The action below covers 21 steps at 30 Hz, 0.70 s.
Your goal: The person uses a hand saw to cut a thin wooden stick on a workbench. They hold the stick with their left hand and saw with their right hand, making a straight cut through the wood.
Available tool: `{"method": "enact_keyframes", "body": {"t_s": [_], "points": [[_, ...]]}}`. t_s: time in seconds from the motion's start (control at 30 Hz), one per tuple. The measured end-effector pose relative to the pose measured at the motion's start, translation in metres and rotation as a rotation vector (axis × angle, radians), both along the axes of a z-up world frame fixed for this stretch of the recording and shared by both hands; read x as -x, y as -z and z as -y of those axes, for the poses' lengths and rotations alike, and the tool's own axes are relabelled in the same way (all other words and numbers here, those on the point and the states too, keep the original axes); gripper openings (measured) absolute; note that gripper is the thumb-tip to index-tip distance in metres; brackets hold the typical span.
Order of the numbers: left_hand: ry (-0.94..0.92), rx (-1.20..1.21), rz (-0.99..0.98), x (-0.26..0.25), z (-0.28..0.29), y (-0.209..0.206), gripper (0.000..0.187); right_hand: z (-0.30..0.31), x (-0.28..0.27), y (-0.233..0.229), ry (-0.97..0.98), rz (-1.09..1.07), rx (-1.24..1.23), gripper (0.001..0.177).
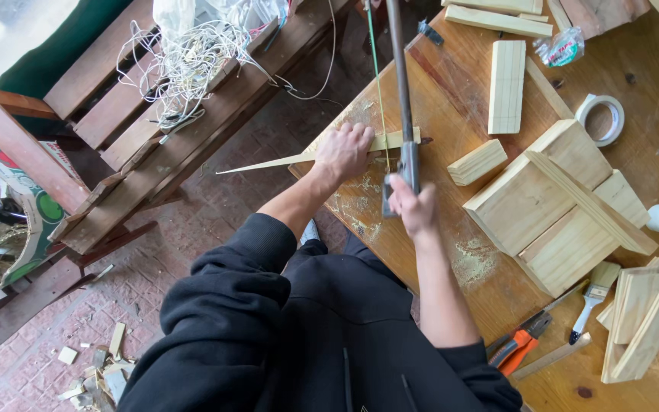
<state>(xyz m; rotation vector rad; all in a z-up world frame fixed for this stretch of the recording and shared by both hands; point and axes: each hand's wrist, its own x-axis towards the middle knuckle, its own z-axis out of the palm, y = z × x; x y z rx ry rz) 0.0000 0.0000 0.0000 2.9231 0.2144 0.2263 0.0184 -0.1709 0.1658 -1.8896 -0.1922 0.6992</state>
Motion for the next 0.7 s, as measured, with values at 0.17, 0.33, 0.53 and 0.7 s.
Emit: {"method": "enact_keyframes", "body": {"t_s": [0.17,0.33,0.53,0.7], "points": [[-0.004,0.006,-0.02,-0.001,0.0,-0.001,0.045,-0.001,-0.015,0.045,-0.016,0.006,0.037,0.062],[-0.021,0.013,-0.004,0.002,0.004,0.005,0.049,0.0,-0.006,0.051,0.004,0.004,0.027,0.062],[-0.052,-0.022,0.041,-0.002,0.005,0.001,0.051,0.002,-0.002,0.056,-0.011,0.069,0.07,0.062],[-0.046,0.02,-0.01,0.0,0.005,-0.005,0.046,0.009,-0.005,0.078,-0.012,0.092,0.058,0.061]]}}
